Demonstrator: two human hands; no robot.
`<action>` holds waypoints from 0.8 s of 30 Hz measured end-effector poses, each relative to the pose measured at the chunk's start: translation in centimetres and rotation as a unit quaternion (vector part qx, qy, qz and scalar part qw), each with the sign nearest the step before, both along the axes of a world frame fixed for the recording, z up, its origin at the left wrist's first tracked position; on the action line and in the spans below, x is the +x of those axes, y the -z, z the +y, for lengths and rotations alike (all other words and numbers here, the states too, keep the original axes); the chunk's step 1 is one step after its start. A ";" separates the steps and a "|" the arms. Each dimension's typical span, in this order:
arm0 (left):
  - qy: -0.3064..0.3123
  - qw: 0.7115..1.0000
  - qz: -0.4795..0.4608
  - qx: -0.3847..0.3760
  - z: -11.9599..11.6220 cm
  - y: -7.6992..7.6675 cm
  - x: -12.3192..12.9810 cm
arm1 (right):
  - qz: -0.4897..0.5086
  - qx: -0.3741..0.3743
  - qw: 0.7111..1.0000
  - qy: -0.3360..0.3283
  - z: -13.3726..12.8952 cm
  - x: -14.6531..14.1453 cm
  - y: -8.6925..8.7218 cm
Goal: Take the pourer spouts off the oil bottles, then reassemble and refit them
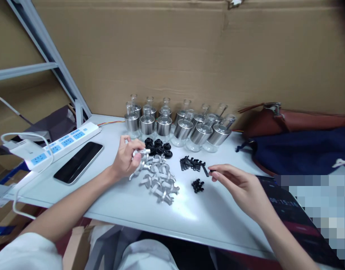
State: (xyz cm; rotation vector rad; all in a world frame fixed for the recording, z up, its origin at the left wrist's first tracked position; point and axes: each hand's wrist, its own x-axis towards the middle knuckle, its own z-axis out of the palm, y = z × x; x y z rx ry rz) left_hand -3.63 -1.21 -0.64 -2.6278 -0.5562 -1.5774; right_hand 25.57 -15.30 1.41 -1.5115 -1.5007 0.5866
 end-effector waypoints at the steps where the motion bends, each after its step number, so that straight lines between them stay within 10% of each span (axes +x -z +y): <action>1: -0.001 1.000 -0.005 0.002 0.0 0.0 0.0 | -0.028 -0.015 0.999 0.010 -0.5 0.1 0.5; 12: -0.028 0.999 0.013 -0.009 0.7 0.6 -0.1 | -0.160 -0.063 0.984 0.036 -1.7 0.2 4.0; 24: 0.029 0.999 0.034 0.011 -0.1 -0.3 0.3 | -0.101 -0.109 0.988 0.043 -1.4 -0.7 3.3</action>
